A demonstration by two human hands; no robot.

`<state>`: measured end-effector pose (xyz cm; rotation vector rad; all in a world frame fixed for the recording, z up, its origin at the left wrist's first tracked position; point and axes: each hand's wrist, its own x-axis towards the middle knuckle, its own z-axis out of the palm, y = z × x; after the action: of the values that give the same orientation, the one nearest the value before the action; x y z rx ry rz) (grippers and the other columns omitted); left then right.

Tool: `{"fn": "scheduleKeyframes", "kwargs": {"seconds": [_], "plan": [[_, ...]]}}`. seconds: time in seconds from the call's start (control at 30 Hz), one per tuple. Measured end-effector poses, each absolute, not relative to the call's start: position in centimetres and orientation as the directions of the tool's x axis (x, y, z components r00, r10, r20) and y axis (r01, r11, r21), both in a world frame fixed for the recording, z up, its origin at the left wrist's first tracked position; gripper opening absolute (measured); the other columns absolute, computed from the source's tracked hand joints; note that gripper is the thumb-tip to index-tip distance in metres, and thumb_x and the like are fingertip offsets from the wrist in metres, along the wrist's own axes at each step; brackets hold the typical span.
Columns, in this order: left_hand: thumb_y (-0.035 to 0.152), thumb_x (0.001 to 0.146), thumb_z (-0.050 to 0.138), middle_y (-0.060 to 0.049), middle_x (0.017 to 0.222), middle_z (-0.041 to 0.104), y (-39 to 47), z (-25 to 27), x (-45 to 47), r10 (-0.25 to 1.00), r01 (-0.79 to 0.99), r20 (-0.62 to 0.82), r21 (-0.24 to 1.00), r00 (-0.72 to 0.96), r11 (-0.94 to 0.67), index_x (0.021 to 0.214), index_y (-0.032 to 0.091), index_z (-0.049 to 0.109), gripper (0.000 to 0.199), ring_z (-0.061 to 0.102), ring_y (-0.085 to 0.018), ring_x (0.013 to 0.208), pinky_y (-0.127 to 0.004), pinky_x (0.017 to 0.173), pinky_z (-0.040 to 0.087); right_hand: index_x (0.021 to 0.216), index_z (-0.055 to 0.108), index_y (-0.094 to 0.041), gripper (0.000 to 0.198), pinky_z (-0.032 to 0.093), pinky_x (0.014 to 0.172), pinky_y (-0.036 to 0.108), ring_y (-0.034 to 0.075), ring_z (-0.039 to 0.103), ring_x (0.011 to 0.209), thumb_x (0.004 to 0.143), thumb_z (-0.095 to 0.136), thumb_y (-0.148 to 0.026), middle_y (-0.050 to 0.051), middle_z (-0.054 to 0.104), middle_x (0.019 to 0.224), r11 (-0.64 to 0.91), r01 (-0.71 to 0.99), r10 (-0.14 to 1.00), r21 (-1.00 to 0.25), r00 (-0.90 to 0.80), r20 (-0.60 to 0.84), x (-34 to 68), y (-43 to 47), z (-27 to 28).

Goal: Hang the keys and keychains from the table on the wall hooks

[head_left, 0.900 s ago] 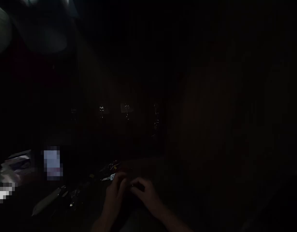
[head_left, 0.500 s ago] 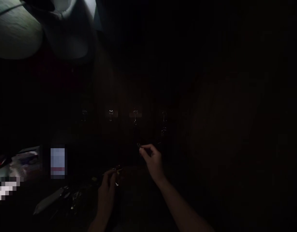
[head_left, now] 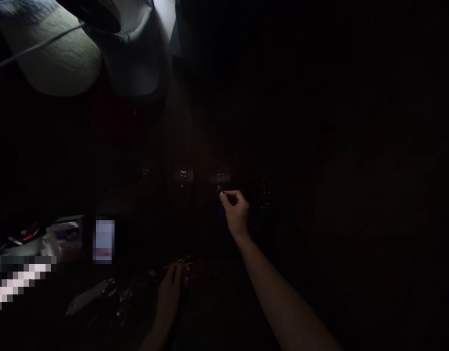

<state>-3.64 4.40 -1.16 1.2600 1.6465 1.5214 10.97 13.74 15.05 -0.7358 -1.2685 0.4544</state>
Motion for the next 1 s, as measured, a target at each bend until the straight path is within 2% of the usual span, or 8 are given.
{"fn": "scheduleKeyframes", "kwargs": {"seconds": [0.2,0.5,0.7,1.0], "plan": [[0.048,0.08,0.039,-0.004,0.082,0.069,4.6,-0.9,-3.7,0.896,0.271,0.188,0.959,-0.403,-0.079,0.083,0.02,0.061,0.035,0.064,-0.023,0.081,-0.03,0.072,0.047,0.08,0.061,-0.018,0.02,0.048,0.067,0.03,0.017,0.059,0.071,0.073,0.061,-0.037,0.002,0.063,0.074,0.685,0.103,0.682,-0.721,0.255,0.685,11.1,14.3,14.9],[0.052,0.079,0.039,-0.008,0.089,0.069,5.0,-1.5,-4.0,0.893,0.292,0.164,0.956,-0.419,-0.039,0.084,0.019,0.062,0.041,0.064,-0.025,0.086,-0.033,0.076,0.047,0.077,0.061,-0.018,0.019,0.047,0.069,0.03,0.017,0.059,0.073,0.072,0.06,-0.036,0.002,0.063,0.075,0.677,0.123,0.688,-0.726,0.246,0.683,11.1,15.3,14.3],[0.058,0.077,0.04,-0.006,0.086,0.07,5.2,-1.5,-3.9,0.894,0.273,0.154,0.961,-0.422,-0.037,0.084,0.018,0.064,0.047,0.064,-0.024,0.082,-0.031,0.073,0.047,0.077,0.058,-0.019,0.016,0.047,0.067,0.029,0.016,0.058,0.069,0.071,0.06,-0.033,0.0,0.061,0.072,0.673,0.113,0.695,-0.731,0.242,0.677,10.8,15.3,13.8],[0.057,0.078,0.039,-0.006,0.08,0.069,5.1,-1.5,-4.0,0.893,0.278,0.17,0.959,-0.416,-0.053,0.082,0.018,0.064,0.046,0.064,-0.024,0.079,-0.032,0.071,0.048,0.085,0.057,-0.019,0.016,0.048,0.073,0.03,0.016,0.06,0.077,0.072,0.06,-0.028,0.002,0.064,0.081,0.662,0.08,0.717,-0.746,0.222,0.66,10.6,15.7,12.1]]}}
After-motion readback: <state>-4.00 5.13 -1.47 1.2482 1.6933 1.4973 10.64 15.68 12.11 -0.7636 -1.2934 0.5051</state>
